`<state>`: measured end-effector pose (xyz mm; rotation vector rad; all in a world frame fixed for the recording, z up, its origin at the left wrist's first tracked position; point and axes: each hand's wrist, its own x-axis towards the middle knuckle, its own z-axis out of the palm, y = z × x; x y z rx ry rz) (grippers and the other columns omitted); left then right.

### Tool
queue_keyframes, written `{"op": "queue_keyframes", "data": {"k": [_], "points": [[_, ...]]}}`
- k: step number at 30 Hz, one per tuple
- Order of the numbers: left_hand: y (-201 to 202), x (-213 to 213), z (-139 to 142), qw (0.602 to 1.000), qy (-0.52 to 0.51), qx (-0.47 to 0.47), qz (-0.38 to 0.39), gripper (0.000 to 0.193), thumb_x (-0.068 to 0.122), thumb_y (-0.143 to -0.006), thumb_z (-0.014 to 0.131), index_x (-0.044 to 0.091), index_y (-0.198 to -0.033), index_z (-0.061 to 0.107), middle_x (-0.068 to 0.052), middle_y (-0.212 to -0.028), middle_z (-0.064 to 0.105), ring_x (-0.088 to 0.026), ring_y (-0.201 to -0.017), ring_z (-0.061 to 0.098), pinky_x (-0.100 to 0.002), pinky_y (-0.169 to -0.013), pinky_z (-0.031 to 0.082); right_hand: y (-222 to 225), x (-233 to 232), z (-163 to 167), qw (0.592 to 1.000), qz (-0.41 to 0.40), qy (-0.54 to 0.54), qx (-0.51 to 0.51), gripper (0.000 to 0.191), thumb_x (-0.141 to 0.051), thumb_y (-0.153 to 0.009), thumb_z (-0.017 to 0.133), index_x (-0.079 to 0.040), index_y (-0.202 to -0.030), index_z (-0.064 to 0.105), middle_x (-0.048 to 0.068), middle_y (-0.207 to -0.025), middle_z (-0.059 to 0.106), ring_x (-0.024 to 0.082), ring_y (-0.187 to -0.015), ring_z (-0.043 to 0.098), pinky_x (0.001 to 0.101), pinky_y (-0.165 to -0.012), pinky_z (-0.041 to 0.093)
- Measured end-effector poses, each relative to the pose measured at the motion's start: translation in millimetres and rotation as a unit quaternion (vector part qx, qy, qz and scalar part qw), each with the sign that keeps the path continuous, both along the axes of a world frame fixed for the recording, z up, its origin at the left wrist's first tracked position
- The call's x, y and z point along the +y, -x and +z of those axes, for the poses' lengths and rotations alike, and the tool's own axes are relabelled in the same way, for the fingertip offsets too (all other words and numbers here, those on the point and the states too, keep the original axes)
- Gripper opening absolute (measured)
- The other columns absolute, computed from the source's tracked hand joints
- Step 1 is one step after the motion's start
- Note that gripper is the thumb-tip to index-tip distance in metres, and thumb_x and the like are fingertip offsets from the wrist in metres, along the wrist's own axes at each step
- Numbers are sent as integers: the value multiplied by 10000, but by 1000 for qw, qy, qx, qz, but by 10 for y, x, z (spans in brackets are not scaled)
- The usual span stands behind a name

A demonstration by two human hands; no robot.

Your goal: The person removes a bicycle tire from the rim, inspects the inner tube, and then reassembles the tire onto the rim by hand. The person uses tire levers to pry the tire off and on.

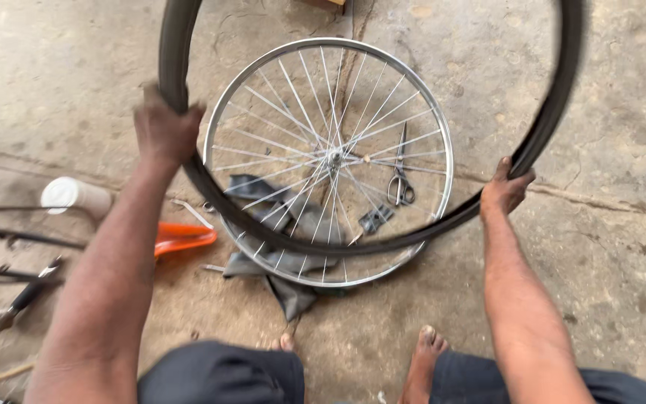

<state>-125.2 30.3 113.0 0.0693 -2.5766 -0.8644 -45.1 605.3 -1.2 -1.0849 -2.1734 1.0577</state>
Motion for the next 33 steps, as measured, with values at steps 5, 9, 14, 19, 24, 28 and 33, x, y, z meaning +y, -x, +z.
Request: {"op": "queue_keyframes", "data": {"k": [5, 9, 14, 19, 24, 28, 33], "points": [[18, -93, -868, 983, -32, -146, 103, 404, 236, -869, 801, -59, -1078, 619, -290, -931, 712, -415, -860, 720, -499, -799, 574, 536, 40, 14, 978, 66, -49, -190, 712, -533, -1010, 647, -160, -1550, 369, 205, -1279, 655, 396, -1196, 634, 499, -1000, 492], [-9, -154, -1284, 953, -58, -256, 151, 416, 254, -861, 793, -52, -1088, 626, -248, -934, 718, -361, -846, 723, -481, -782, 589, 836, -19, -221, 955, 117, -83, -258, 751, -508, -1002, 680, -118, -1558, 357, 234, -1340, 635, 411, -1249, 594, 505, -1046, 458], [-52, -195, -1600, 942, -60, -284, 168, 419, 254, -861, 815, -47, -1093, 639, -234, -948, 722, -334, -848, 718, -473, -825, 584, 937, -1, -558, 945, 115, -37, -305, 769, -479, -1009, 639, -89, -1586, 313, 261, -1374, 599, 412, -1255, 593, 518, -1047, 468], [-190, -287, -1838, 947, -54, -263, 177, 432, 239, -849, 858, -69, -1060, 641, -224, -900, 706, -320, -807, 701, -465, -766, 575, 789, -2, -788, 950, 110, 20, -292, 771, -488, -1000, 608, -90, -1592, 314, 245, -1368, 628, 395, -1246, 629, 510, -1074, 467], [-276, -357, -1974, 928, -110, -309, 177, 388, 252, -865, 813, -40, -1063, 650, -193, -861, 724, -291, -767, 726, -435, -750, 605, 717, 26, -876, 951, 123, -44, -280, 769, -506, -998, 655, -50, -1549, 371, 278, -1344, 627, 434, -1247, 608, 497, -1066, 470], [-241, -356, -2036, 933, -122, -291, 175, 426, 259, -826, 828, -42, -1060, 636, -212, -851, 721, -313, -771, 722, -449, -769, 588, 822, 107, -844, 948, 126, -70, -284, 754, -492, -1008, 659, -35, -1542, 387, 305, -1303, 635, 456, -1226, 612, 507, -1041, 475], [-192, -349, -2100, 951, -65, -252, 166, 462, 292, -813, 852, -68, -1016, 645, -248, -849, 716, -373, -799, 711, -485, -809, 557, 893, 127, -834, 951, 124, -61, -277, 729, -461, -1020, 655, -26, -1541, 389, 324, -1330, 613, 469, -1234, 608, 517, -1052, 479]]}}
